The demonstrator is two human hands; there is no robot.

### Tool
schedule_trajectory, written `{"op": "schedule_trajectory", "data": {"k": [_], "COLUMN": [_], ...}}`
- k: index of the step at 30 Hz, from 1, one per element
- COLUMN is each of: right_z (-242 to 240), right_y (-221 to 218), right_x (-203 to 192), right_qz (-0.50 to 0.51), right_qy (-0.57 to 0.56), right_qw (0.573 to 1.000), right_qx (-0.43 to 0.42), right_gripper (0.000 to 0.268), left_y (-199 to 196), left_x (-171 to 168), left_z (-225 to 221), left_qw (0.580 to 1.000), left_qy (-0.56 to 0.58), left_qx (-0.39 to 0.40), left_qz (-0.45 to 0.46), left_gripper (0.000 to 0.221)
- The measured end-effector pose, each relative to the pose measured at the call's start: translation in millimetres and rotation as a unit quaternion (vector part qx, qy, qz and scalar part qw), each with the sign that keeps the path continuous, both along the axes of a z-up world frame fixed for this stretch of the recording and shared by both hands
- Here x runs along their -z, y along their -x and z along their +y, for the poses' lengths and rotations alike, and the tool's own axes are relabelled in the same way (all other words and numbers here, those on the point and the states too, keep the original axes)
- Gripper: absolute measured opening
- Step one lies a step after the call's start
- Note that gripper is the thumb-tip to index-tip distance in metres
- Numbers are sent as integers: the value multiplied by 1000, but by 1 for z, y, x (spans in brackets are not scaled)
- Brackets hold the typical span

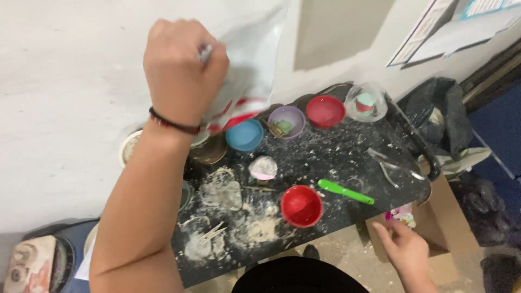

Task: Mixing dental plaster in a bowl and carefully applying it to dental impression molds using a spatula to create dental models.

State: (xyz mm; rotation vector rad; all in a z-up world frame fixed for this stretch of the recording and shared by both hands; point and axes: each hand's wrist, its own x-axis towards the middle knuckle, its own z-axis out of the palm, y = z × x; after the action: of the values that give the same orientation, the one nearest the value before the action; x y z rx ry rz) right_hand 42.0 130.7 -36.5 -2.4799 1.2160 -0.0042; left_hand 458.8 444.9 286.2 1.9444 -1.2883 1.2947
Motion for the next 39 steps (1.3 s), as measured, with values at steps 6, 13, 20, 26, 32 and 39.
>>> {"op": "schedule_trajectory", "data": {"k": [6, 13, 20, 26, 32, 39], "right_z": [125, 148, 90, 48, 17, 21], "right_y": [-77, -83, -24, -7, -11, -26], "right_x": [-75, -43, -24, -19, -28, -74], "right_qz": [-309, -438, -490, -428, -313, -224], "right_qy": [-125, -660, -478, -343, -198, -116], "right_qw": [881, 590, 729, 836, 927, 960], "right_qx": [-336, -155, -22, -5, -60, -117], "right_gripper": [27, 48, 55, 32, 24, 24], "left_y": [83, 140, 117, 116, 121, 126], "left_x": [-17, 43, 148, 207, 247, 281], "left_z": [28, -14, -27, -34, -34, -27], "left_qw": [969, 891, 832, 779, 745, 776], "left_qy": [-70, 26, -147, -316, -282, -230], "left_qx": [53, 276, 263, 128, 122, 128], "left_qz": [229, 360, 466, 527, 592, 574], "left_gripper": [36, 30, 26, 32, 24, 28]}}
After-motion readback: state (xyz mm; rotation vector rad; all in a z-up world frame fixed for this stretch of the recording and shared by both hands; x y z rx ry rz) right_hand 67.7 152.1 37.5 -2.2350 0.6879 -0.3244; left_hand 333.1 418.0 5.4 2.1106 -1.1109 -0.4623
